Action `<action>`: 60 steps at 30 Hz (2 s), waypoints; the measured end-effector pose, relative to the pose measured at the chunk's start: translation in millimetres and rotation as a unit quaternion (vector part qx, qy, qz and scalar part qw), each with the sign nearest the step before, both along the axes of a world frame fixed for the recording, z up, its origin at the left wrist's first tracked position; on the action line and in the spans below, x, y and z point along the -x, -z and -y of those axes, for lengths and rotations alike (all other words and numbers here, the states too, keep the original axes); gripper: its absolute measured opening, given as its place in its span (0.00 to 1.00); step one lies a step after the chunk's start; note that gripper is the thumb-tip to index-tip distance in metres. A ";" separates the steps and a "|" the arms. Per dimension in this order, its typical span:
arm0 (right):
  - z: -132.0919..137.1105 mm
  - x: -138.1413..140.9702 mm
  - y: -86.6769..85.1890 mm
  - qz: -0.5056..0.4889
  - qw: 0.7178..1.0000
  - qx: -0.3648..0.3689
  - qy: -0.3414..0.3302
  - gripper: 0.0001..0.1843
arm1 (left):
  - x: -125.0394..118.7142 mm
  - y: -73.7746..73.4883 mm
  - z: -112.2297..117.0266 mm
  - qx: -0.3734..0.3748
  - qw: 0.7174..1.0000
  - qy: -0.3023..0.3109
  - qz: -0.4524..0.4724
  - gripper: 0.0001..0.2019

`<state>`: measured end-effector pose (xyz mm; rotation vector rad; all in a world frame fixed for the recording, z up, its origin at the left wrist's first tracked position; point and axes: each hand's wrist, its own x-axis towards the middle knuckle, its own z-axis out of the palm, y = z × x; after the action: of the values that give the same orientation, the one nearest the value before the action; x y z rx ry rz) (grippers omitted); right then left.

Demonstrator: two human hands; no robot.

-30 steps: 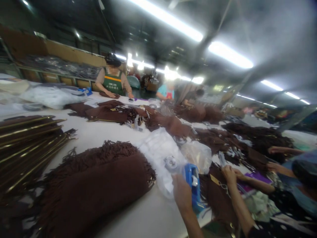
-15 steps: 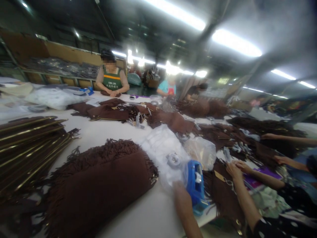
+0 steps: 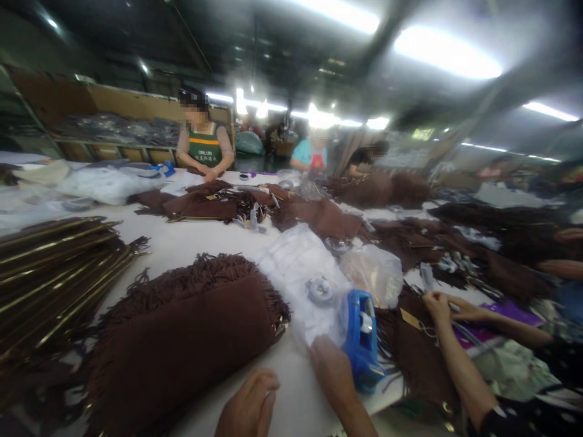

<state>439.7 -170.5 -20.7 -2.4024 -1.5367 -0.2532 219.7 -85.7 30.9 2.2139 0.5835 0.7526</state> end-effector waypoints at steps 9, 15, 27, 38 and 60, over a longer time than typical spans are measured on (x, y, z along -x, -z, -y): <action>15.2 -0.3 -10.6 -0.041 0.998 -0.056 0.004 0.16 | -58.2 -2.8 8.2 0.154 0.985 0.033 -0.068 0.13; 13.0 -6.0 -0.9 -0.007 1.000 -0.010 0.021 0.24 | -52.2 14.7 12.1 0.204 0.975 0.018 -0.085 0.11; 15.5 -2.1 -8.9 0.010 0.998 0.050 0.028 0.12 | -49.3 16.1 13.6 0.229 0.970 0.009 -0.085 0.11; 17.4 -1.7 -15.1 -0.014 0.999 0.048 0.009 0.12 | -41.9 20.8 10.6 0.235 0.969 -0.013 -0.075 0.11; 37.2 20.2 -17.1 -0.224 0.973 -0.060 0.001 0.18 | -142.2 54.6 1.5 0.569 0.811 -0.096 -0.099 0.11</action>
<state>419.5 -207.6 -3.6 -2.1728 -1.2721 0.1842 361.8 -87.2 -23.8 1.1006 1.0293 0.1254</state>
